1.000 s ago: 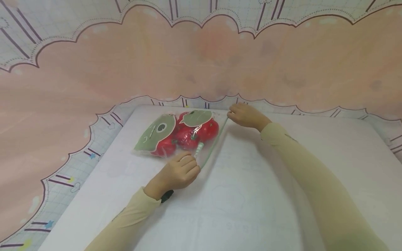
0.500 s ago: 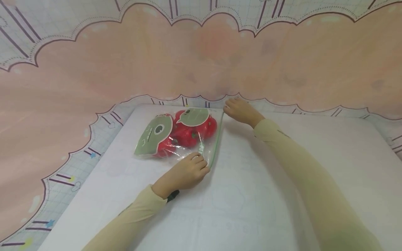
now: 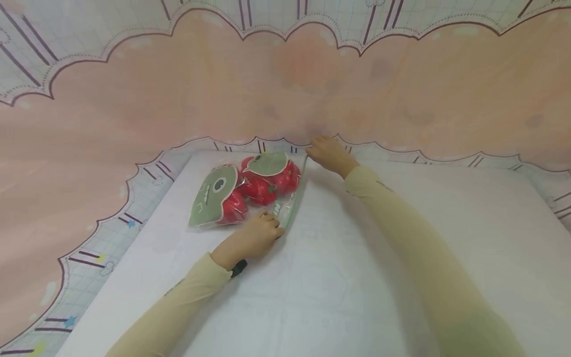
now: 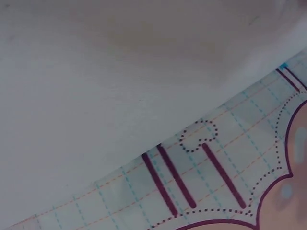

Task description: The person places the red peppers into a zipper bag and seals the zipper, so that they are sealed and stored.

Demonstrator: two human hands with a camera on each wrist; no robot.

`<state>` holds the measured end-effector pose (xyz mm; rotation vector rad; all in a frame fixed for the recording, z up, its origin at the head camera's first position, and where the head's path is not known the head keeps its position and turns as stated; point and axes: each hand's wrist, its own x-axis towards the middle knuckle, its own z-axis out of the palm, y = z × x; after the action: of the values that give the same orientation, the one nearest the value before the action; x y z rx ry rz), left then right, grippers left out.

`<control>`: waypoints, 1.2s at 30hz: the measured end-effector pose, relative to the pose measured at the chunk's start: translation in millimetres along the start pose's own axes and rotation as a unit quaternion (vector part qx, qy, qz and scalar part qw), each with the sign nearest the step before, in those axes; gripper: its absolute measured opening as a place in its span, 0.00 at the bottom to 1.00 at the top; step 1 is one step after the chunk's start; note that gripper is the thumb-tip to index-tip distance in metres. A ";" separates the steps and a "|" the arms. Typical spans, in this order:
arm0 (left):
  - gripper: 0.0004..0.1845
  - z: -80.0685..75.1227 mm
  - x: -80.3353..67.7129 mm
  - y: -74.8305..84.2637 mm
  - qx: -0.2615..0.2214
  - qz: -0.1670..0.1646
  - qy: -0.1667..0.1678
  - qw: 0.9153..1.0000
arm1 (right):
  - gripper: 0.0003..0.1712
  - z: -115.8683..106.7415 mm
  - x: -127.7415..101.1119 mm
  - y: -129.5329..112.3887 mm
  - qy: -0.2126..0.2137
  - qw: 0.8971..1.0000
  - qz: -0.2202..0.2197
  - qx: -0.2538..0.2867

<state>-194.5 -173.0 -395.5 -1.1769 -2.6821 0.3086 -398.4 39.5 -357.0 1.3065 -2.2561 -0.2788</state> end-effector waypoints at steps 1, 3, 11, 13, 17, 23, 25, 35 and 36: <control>0.04 0.7 -0.9 -2.4 -0.003 -0.007 -0.003 1.000 | 0.08 -0.2 2.8 -1.1 -0.001 1.000 0.004 -0.001; 0.04 1.6 -2.9 -7.3 -0.015 -0.026 -0.010 0.999 | 0.09 -0.9 8.4 -3.1 -0.004 1.000 0.010 -0.006; 0.04 3.0 -9.4 -21.7 -0.063 -0.089 -0.035 0.993 | 0.09 -4.4 23.3 -10.4 -0.022 0.999 0.031 -0.006; 0.05 4.4 -10.1 -24.5 -0.073 -0.097 -0.035 0.992 | 0.09 -3.3 25.8 -11.8 -0.029 0.998 0.044 -0.016; 0.07 6.9 -10.6 -31.6 -0.075 -0.112 -0.034 0.990 | 0.09 1.7 29.5 -13.6 -0.032 0.996 0.075 -0.029; 0.08 4.6 -10.0 -36.7 -0.073 -0.118 -0.035 0.990 | 0.09 9.9 28.5 -14.4 -0.002 0.995 0.095 -0.024; 0.07 2.5 -9.1 -35.0 -0.070 -0.113 -0.030 0.991 | 0.09 11.5 26.5 -14.1 -0.006 0.995 0.096 -0.021; 0.02 -8.3 6.8 -19.3 -0.059 -0.083 -0.019 0.995 | 0.19 13.1 14.2 -6.4 -0.078 0.985 0.143 0.058; 0.02 -9.1 7.8 -18.3 -0.056 -0.081 -0.021 0.995 | 0.20 13.3 13.4 -5.9 -0.078 0.984 0.147 0.064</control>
<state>-210.1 -178.3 -381.2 -0.9816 -2.8427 0.1611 -406.4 24.1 -366.3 1.0211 -2.5988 -0.1345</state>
